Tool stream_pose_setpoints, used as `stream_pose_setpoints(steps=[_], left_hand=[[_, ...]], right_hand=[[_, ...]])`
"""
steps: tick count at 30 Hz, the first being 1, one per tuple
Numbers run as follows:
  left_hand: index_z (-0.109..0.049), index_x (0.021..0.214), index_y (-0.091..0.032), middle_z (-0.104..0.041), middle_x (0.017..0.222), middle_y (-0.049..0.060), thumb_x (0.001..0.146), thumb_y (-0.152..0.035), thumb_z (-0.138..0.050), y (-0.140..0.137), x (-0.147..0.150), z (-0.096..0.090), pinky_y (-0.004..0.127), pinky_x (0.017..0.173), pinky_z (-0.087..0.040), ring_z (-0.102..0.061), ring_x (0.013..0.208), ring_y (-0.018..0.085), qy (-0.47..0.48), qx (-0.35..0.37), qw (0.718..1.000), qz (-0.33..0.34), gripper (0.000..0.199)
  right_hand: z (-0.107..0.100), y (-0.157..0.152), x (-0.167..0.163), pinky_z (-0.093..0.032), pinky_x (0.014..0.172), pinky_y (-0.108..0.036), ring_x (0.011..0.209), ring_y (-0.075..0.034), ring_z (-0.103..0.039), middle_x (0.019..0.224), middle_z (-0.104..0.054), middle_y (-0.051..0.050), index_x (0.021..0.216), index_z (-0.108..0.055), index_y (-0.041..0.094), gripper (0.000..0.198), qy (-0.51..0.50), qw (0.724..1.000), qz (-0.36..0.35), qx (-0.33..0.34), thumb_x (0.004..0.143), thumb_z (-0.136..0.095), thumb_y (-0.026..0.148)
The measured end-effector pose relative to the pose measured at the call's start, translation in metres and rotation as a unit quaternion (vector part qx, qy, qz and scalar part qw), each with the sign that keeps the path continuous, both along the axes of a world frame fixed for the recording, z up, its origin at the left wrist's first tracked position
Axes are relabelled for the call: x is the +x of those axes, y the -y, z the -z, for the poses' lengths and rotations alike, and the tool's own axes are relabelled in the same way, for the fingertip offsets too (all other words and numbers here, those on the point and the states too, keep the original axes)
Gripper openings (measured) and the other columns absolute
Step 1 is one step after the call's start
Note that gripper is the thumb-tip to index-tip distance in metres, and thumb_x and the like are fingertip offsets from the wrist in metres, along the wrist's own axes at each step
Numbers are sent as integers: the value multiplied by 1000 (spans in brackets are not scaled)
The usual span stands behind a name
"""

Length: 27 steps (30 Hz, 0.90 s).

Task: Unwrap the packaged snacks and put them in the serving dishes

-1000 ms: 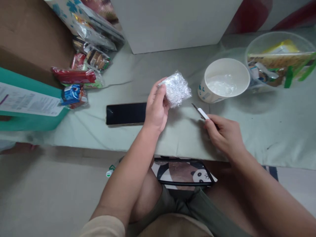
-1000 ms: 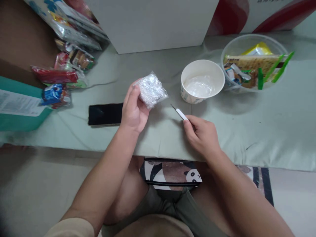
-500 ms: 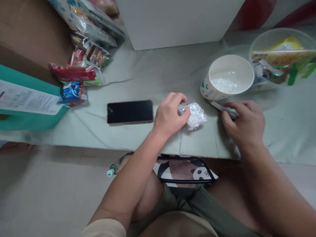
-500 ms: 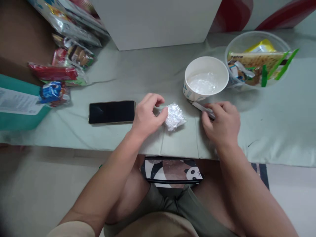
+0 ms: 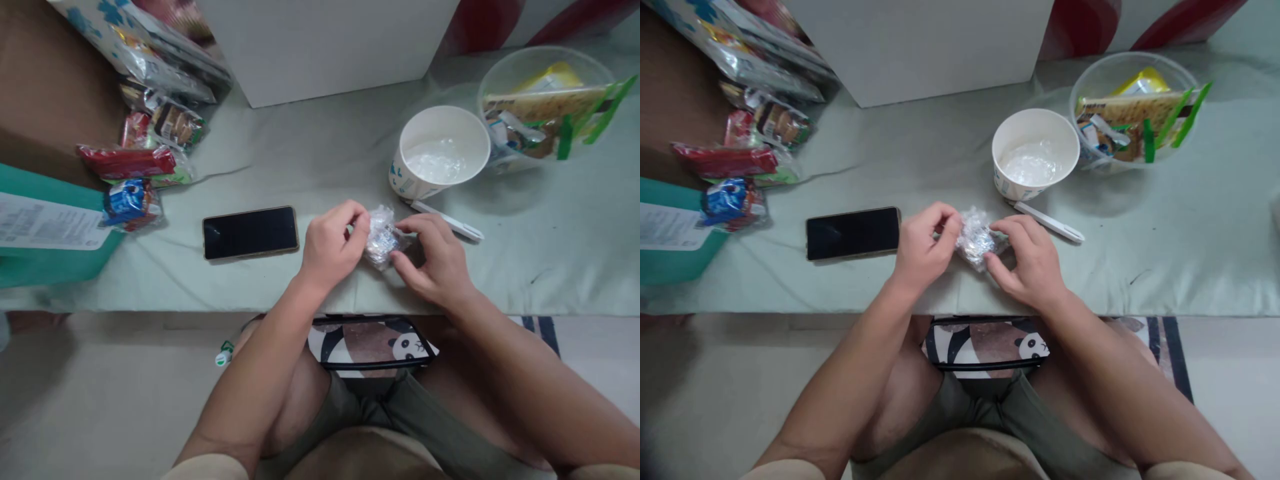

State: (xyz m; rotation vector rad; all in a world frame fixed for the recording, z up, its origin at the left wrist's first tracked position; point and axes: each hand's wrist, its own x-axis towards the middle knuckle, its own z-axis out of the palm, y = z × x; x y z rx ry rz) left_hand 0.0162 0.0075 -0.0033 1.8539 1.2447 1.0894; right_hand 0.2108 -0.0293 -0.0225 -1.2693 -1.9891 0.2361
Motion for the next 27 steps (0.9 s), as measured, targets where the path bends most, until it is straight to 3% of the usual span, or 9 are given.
stream_pose_setpoints(steps=[2, 4, 8, 12, 16, 19, 23, 27], left_hand=[[-53, 79, -23, -56, 65, -3, 100, -34, -52, -3, 1, 0, 25, 55, -44, -53, 56, 11, 92, -77, 992, -35, 24], [-49, 78, -24, -55, 62, -3, 100, -36, -51, -7, 2, 0, 24, 51, -45, -54, 53, 12, 186, -170, 967, -43, 25], [-43, 76, -25, -56, 56, -3, 98, -31, -50, -14, 5, -3, 23, 42, -41, -57, 47, 13, 280, -293, 910, -83, 24], [-45, 73, -24, -59, 56, -3, 95, -23, -50, -20, 4, -6, 20, 37, -35, -55, 42, 11, 289, -287, 898, -164, 22], [-46, 72, -23, -57, 53, -4, 93, -21, -51, -22, 2, -6, 20, 35, -33, -53, 39, 10, 287, -282, 896, -184, 22], [-46, 72, -24, -55, 52, -5, 93, -23, -53, -21, 2, -7, 20, 35, -34, -53, 39, 11, 284, -278, 902, -171, 22], [-46, 72, -24, -56, 52, -4, 91, -29, -55, -18, 5, -5, 22, 37, -38, -58, 44, 13, 265, -294, 915, -82, 22], [-43, 74, -25, -55, 52, -4, 93, -34, -54, -20, 4, 0, 22, 36, -37, -55, 43, 12, 242, -273, 927, -84, 23]], right_hand=[[0, 0, -1, -57, 88, -46, 106, -30, -68, 115, -70, -13, 123, -60, 22, 36, -12, 999, -30, -9, 89, -65, 33], [0, 0, -3, -57, 93, -47, 114, -30, -68, 125, -69, -15, 131, -57, 23, 45, -26, 998, -58, -22, 89, -65, 32], [0, 0, -2, -57, 90, -46, 109, -29, -67, 122, -69, -12, 137, -58, 25, 50, -48, 997, -45, -43, 87, -64, 27], [-1, 0, 1, -56, 80, -40, 91, -22, -65, 101, -66, -7, 118, -71, 27, 29, -73, 996, -8, -49, 92, -61, 22], [-2, -2, 2, -53, 70, -34, 77, -17, -61, 84, -63, -3, 95, -72, 25, 14, -81, 995, -18, -60, 95, -60, 20], [-2, -4, 1, -53, 71, -34, 78, -17, -61, 87, -65, -4, 95, -69, 24, 13, -90, 994, -9, -59, 95, -58, 17], [-3, -5, -1, -54, 71, -34, 78, -17, -64, 96, -70, -5, 105, -71, 24, 19, -95, 993, -5, -72, 92, -60, 19], [-6, -5, 0, -54, 68, -33, 76, -17, -67, 85, -72, -3, 89, -73, 24, 11, -104, 992, 10, -70, 92, -62, 23]])
